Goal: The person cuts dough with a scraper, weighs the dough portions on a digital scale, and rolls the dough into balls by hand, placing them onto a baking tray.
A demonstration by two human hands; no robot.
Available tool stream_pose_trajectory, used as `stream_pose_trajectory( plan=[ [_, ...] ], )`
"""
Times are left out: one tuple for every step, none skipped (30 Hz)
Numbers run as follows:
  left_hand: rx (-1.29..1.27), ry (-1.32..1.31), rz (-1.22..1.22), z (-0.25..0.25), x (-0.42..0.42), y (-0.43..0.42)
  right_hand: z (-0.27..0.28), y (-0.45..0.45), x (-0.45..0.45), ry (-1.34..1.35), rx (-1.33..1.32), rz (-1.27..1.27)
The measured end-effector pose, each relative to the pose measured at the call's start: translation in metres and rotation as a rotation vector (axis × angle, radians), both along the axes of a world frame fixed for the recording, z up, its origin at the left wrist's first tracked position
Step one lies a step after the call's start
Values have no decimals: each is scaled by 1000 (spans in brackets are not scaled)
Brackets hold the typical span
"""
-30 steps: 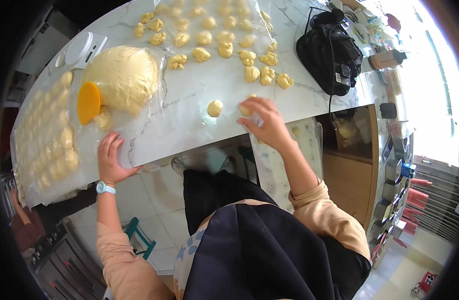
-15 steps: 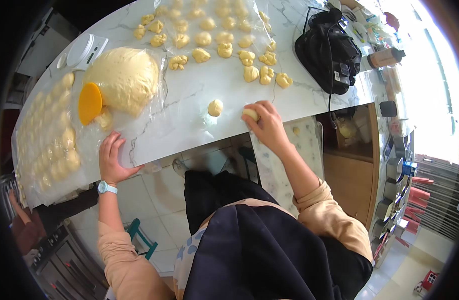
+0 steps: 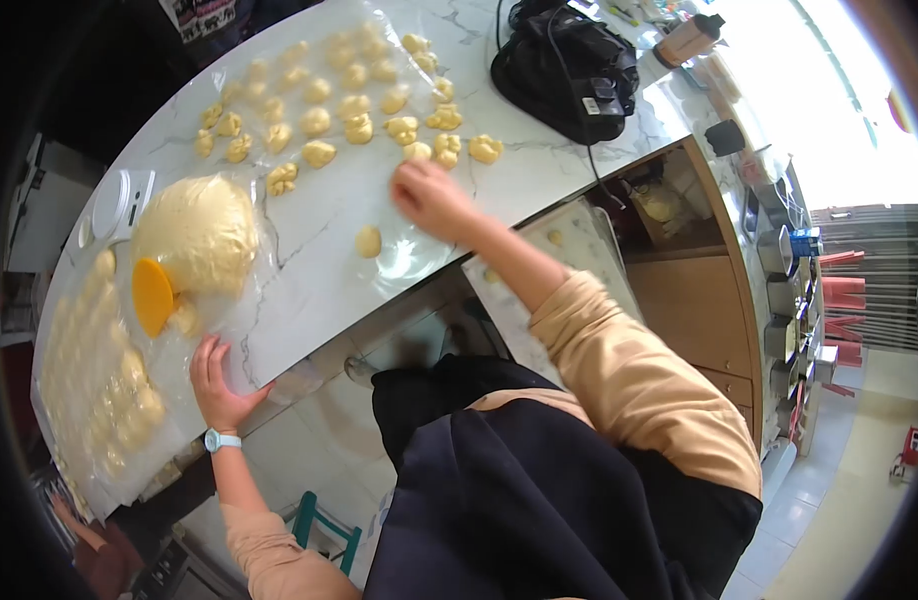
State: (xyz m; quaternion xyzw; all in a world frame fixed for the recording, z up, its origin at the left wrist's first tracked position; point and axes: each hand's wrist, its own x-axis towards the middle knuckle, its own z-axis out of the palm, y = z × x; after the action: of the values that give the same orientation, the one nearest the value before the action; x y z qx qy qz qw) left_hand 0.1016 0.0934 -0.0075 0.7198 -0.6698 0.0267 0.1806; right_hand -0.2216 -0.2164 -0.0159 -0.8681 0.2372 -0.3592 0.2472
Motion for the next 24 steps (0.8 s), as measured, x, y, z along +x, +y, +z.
stream_pose_trajectory(
  plan=[
    [-9,8,1,0,-3,-2,4,7,2,33,102,58],
    [-8,10,-3,1,-4,-1,5,26,3,60,212,111],
    [-5,9,-10,3,-2,-1,5,43,-10,101,220,139],
    [-3,6,-14,3,0,0,4,46,-28,74,268,198],
    [-1,8,-21,2,2,0,-2,38,-45,68,301,204],
    [2,12,-32,1,2,0,-6,25,-58,65,337,205],
    [8,6,-22,1,1,1,-7,9,-58,152,262,113],
    [18,3,-21,1,1,1,-13,6,-51,120,194,63],
    [21,-2,-19,1,1,0,-11,3,-33,91,119,15],
    [18,12,-25,-1,-2,-3,-6,-3,-21,63,32,-23],
    [15,25,-21,-1,-4,-4,0,4,-15,35,71,51],
    [21,30,-14,1,-4,-2,3,21,-10,-1,117,127],
    [34,19,-18,5,-4,0,4,36,-18,37,175,158],
    [38,9,-19,5,-5,-1,5,43,-32,50,196,188],
    [42,1,-18,5,-5,-3,1,39,-50,28,195,185],
    [41,0,-15,5,-2,-3,-2,32,-60,8,200,182],
    [42,5,-11,3,0,-3,-6,18,-65,71,230,130],
    [47,13,-8,1,-1,-1,-5,8,-60,127,219,32],
    [49,20,-16,0,-1,1,0,5,-48,72,162,1],
    [43,25,-19,0,-1,1,3,0,-35,15,96,-25],
    [33,26,-17,-1,-2,-1,-2,7,-21,-29,138,22],
    [29,12,-9,-1,-3,-2,0,20,-16,26,202,80],
    [32,-5,-6,0,-4,-2,0,34,-20,29,201,109],
    [35,-20,-3,1,-3,-2,1,43,-31,34,200,137]
  ],
)
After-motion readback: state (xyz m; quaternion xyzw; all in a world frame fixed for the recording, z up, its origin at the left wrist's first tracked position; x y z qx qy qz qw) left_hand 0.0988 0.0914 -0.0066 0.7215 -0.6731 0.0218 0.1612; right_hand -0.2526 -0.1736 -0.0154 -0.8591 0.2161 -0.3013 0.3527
